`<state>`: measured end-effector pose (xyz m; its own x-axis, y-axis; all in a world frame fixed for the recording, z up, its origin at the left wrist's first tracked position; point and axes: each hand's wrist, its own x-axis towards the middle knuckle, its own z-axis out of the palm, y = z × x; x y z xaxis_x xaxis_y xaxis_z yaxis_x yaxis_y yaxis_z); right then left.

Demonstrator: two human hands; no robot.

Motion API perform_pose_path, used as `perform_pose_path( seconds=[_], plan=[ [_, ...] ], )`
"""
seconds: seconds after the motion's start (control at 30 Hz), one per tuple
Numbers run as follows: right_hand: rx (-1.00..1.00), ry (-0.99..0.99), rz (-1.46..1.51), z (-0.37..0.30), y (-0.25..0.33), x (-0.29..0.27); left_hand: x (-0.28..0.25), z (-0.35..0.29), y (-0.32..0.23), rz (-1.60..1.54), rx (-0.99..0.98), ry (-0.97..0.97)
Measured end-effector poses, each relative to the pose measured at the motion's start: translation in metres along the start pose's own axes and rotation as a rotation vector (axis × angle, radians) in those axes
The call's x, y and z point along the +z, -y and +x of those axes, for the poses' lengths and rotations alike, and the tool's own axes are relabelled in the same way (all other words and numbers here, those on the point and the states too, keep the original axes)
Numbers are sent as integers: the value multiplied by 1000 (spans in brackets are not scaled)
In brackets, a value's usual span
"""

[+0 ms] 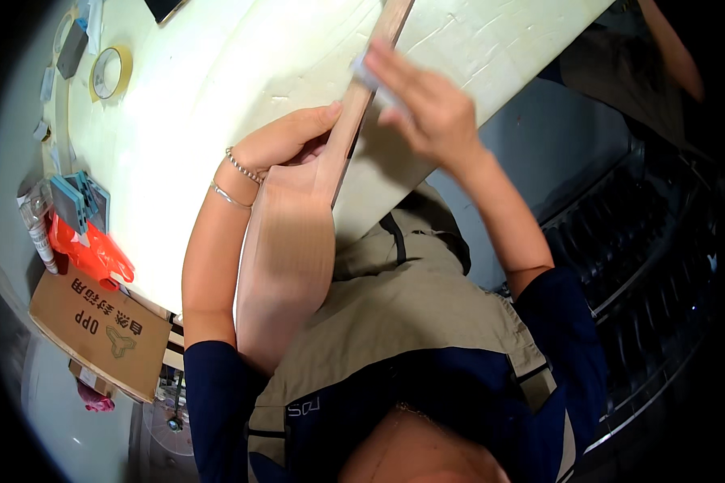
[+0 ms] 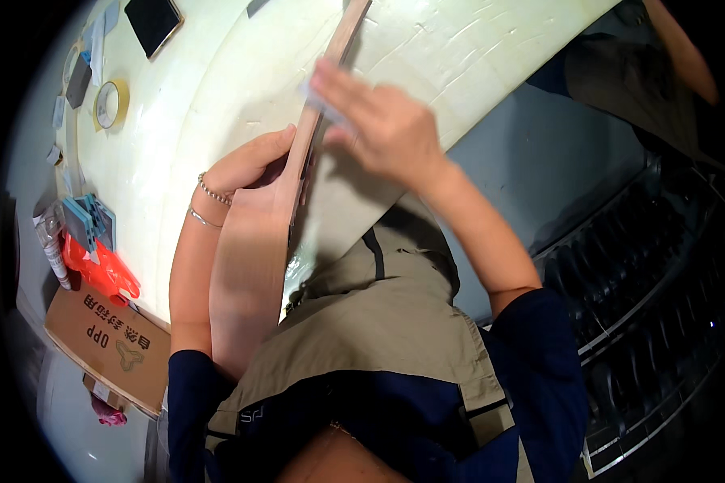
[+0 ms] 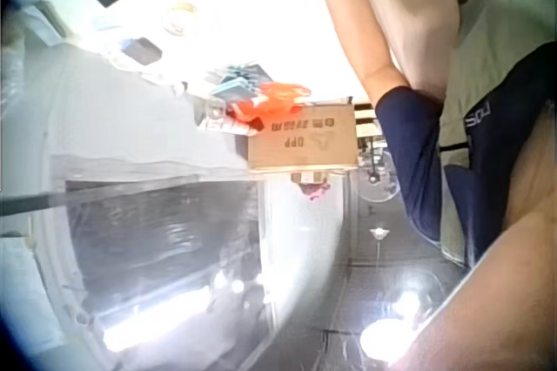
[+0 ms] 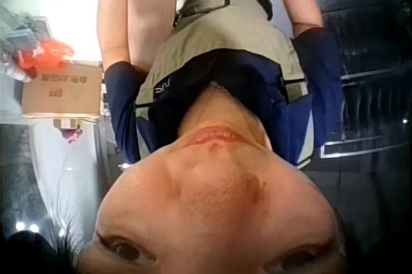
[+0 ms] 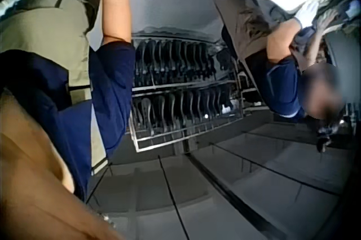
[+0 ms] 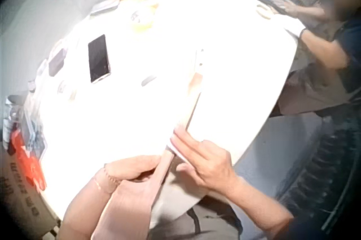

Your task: The person sands the body and neck of a wooden guitar using sandpaper and a sanding block. They flip the guitar to sand different sides and edges, then place it on a rack with other guitars. The person repeats this process with another guitar.

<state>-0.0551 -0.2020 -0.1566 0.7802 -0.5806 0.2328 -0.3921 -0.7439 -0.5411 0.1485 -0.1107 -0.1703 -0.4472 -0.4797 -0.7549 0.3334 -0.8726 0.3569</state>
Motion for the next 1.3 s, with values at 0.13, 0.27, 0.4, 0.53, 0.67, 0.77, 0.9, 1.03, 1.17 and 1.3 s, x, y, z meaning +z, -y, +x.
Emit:
perform_pose_path(
  seconds=[0.13,0.27,0.4,0.53,0.67,0.77,0.9,1.03,1.17,1.3],
  plan=[
    [-130,41,81,-29,56,4,-20,9,6,178,70,49],
    [-46,-110,26,6,15,8,-5,2,5,-9,45,64],
    [-46,-55,108,-35,79,17,-15,12,7,95,64,-3],
    [-79,-55,125,-8,37,8,-4,3,9,56,94,23],
    [4,12,49,-29,72,7,-21,16,16,251,105,-3],
    [8,68,115,-36,78,-2,-19,6,2,274,59,66],
    [38,-31,-76,-4,62,-3,-3,7,16,18,163,-22],
    [50,38,15,-29,95,-2,-7,8,8,138,80,40],
    [63,24,-137,-6,78,-2,-16,12,13,198,163,23],
    [79,75,-110,-30,102,-6,-16,5,2,251,-34,118]
  ],
)
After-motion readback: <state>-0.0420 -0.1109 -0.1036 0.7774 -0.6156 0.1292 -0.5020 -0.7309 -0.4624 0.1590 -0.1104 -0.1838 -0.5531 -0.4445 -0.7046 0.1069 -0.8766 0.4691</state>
